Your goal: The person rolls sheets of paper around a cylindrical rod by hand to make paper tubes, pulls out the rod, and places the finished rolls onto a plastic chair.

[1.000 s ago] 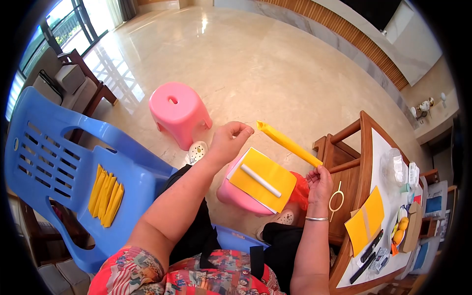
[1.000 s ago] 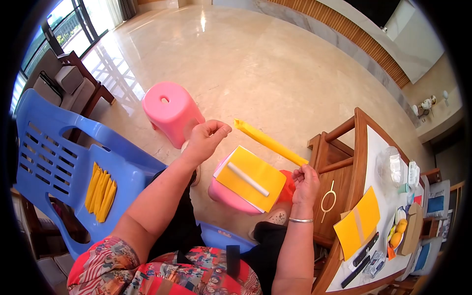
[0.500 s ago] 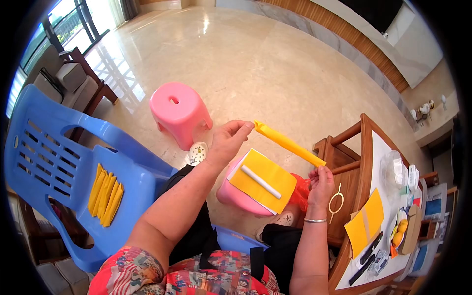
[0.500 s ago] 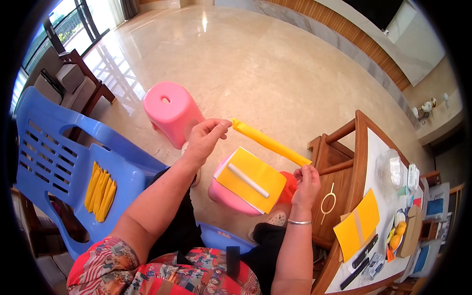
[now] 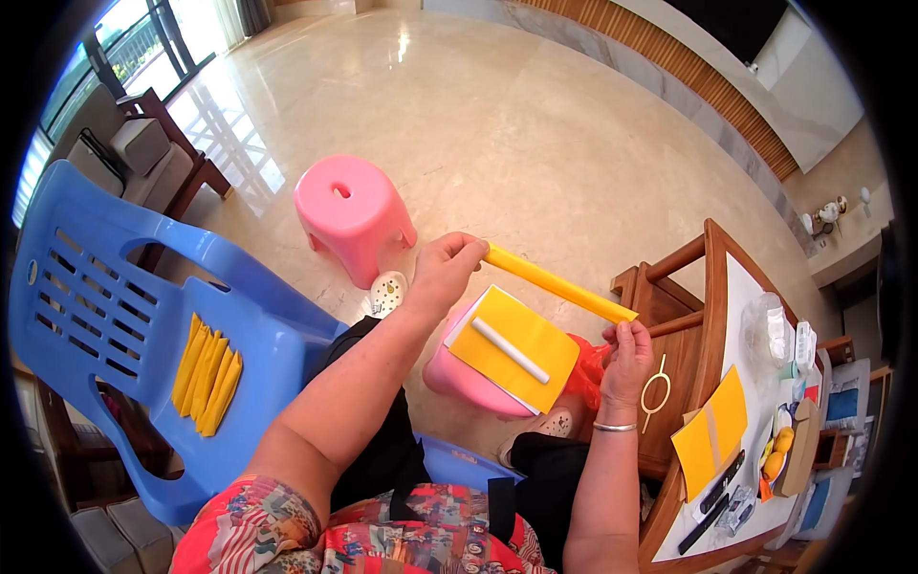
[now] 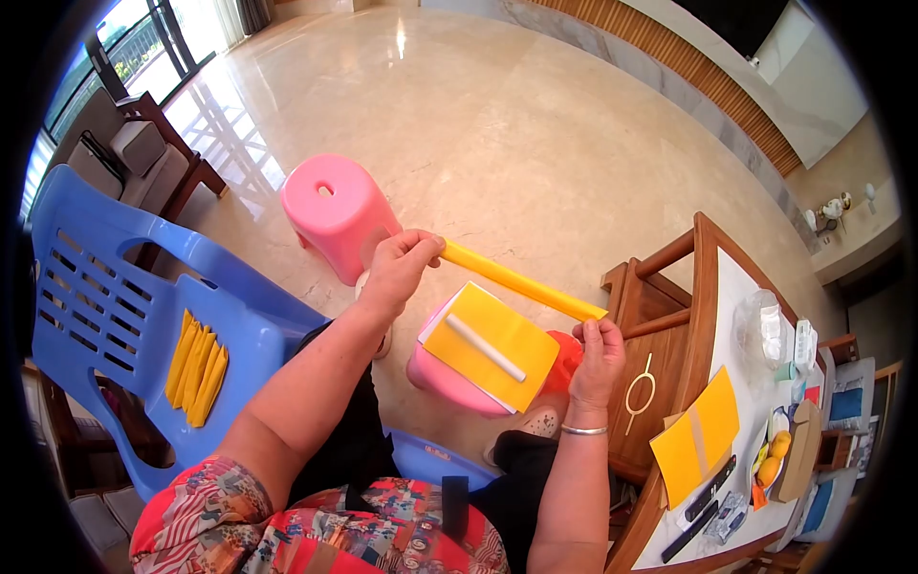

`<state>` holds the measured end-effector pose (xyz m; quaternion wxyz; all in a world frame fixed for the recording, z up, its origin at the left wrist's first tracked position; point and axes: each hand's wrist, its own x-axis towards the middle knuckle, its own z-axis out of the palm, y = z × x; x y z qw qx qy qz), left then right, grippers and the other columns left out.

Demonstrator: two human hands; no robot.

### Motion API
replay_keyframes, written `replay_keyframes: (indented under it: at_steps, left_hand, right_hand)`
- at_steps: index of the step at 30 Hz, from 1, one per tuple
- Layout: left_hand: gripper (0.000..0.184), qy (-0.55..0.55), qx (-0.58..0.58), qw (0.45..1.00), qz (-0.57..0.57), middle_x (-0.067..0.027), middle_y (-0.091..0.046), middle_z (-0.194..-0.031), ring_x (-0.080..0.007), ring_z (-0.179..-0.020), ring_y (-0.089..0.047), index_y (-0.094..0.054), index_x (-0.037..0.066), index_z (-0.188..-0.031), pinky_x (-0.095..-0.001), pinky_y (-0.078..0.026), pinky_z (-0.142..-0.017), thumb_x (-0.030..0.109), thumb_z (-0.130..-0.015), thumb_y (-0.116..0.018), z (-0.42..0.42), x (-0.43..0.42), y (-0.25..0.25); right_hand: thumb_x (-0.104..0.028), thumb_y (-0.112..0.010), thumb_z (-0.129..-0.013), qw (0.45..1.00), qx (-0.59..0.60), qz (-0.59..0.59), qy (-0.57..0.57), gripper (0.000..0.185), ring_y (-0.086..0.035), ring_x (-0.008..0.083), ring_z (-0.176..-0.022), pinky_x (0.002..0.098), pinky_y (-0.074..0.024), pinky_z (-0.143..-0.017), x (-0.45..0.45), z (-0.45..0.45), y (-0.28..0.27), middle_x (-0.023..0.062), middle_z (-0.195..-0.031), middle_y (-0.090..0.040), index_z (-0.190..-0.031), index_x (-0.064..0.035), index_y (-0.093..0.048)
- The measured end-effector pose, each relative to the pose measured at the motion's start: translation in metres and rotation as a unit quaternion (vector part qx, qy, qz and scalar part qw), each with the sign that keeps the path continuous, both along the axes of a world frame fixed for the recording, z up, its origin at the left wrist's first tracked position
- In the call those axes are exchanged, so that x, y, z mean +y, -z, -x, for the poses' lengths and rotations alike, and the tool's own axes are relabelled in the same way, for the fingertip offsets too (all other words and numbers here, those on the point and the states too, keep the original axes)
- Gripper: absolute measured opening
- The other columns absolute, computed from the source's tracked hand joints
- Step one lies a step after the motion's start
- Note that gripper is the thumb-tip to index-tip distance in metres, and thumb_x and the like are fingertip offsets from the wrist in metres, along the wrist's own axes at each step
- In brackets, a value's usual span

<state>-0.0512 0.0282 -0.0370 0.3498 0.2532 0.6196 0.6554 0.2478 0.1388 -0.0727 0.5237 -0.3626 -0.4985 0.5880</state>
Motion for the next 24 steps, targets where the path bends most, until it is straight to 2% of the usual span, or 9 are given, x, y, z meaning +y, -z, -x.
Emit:
replay_keyframes:
  at_steps: [5, 8, 17, 20, 24]
  left_hand:
    - [0.030, 0.012, -0.044, 0.998, -0.033, 0.0008, -0.066, -0.084, -0.0070, -0.078, -0.058, -0.075, 0.001, -0.103, -0.0220, -0.044, -0.074, 0.030, -0.099, -0.070, -0.004, 0.002, 0.000]
    - [0.032, 0.044, -0.026, 0.999, 0.005, 0.0018, -0.066, -0.084, -0.0066, -0.078, -0.058, -0.074, 0.001, -0.104, -0.0217, -0.044, -0.074, 0.032, -0.100, -0.070, 0.002, 0.003, 0.004]
    - [0.029, 0.055, 0.001, 0.998, 0.025, 0.0025, -0.064, -0.081, -0.0073, -0.077, -0.057, -0.074, 0.001, -0.099, -0.0221, -0.044, -0.073, 0.029, -0.099, -0.069, 0.006, 0.002, 0.010]
    - [0.027, 0.042, 0.017, 0.999, 0.027, 0.0025, -0.063, -0.078, -0.0073, -0.077, -0.057, -0.073, 0.001, -0.096, -0.0224, -0.044, -0.074, 0.027, -0.098, -0.069, 0.006, 0.002, 0.007]
    - [0.026, 0.054, -0.020, 0.998, 0.015, 0.0001, -0.067, -0.085, -0.0088, -0.080, -0.060, -0.074, 0.000, -0.105, -0.0240, -0.048, -0.078, 0.024, -0.100, -0.065, 0.005, 0.003, 0.005]
  right_hand:
    - [-0.015, -0.068, -0.100, 0.998, 0.033, 0.058, -0.018, 0.012, -0.061, 0.0111, -0.078, 0.0252, -0.0514, -0.076, 0.000, 0.003, 0.002, 0.0028, -0.085, -0.067, -0.100, -0.0037, -0.066]
    - [-0.015, -0.068, -0.101, 0.997, 0.026, 0.079, -0.006, 0.011, -0.061, 0.0110, -0.077, 0.0247, -0.0517, -0.075, 0.000, 0.002, 0.002, 0.0021, -0.085, -0.066, -0.099, -0.0042, -0.066]
    - [-0.014, -0.068, -0.100, 0.995, 0.009, 0.095, -0.004, 0.010, -0.063, 0.0109, -0.076, 0.0243, -0.0533, -0.074, 0.000, 0.001, 0.005, 0.0013, -0.084, -0.066, -0.099, -0.0043, -0.067]
    - [-0.016, -0.067, -0.101, 0.993, 0.014, 0.110, -0.027, 0.011, -0.064, 0.0119, -0.076, 0.0278, -0.0576, -0.075, 0.006, -0.004, 0.020, 0.0020, -0.085, -0.067, -0.105, -0.0052, -0.066]
    - [-0.018, -0.068, -0.100, 0.985, 0.018, 0.168, -0.013, 0.011, -0.066, 0.0127, -0.076, 0.0313, -0.0595, -0.073, 0.008, -0.005, 0.026, 0.0010, -0.085, -0.067, -0.103, -0.0071, -0.067]
